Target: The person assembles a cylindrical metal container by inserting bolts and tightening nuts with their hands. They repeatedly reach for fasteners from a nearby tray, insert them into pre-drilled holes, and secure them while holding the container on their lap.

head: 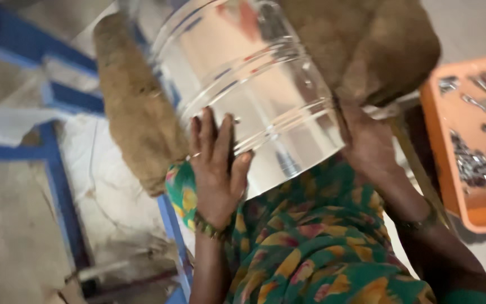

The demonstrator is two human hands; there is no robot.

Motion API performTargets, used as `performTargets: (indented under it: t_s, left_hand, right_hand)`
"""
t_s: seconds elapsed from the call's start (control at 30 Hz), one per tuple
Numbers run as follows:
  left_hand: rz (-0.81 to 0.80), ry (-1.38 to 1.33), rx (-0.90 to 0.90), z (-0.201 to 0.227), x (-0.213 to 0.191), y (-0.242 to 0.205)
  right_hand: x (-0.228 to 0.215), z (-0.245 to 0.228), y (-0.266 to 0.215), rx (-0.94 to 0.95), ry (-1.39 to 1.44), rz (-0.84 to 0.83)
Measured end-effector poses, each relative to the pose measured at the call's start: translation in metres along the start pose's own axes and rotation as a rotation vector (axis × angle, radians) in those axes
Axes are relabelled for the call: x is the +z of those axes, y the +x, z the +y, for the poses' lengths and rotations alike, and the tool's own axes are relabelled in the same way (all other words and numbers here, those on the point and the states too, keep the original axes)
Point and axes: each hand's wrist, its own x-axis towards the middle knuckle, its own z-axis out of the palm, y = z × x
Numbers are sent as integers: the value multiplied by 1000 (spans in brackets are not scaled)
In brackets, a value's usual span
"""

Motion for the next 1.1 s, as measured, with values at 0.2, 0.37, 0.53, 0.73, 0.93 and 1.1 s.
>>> performTargets:
  t_s: [0.2, 0.37, 0.53, 0.73, 0.93, 1.1]
  left_hand:
    - [-18, 35, 34, 16, 11, 10]
    - [-66, 17, -20, 26, 4, 15]
    - [-230, 167, -7, 48, -10, 5]
    - [-255, 283, -84, 54, -1, 1]
    - [-301, 334, -129, 43, -4, 12]
    - [-301, 334, -52, 41, -7, 28]
  right_hand:
    - [-16, 0, -5, -225, 172, 210]
    - [-48, 7, -14, 385, 321, -447]
    - [-55, 49, -27, -122, 257, 73]
    - [-76, 137, -36, 245, 98, 268]
    - [-64, 238, -31, 61, -17, 566]
    - [-34, 322, -11, 164, -51, 575]
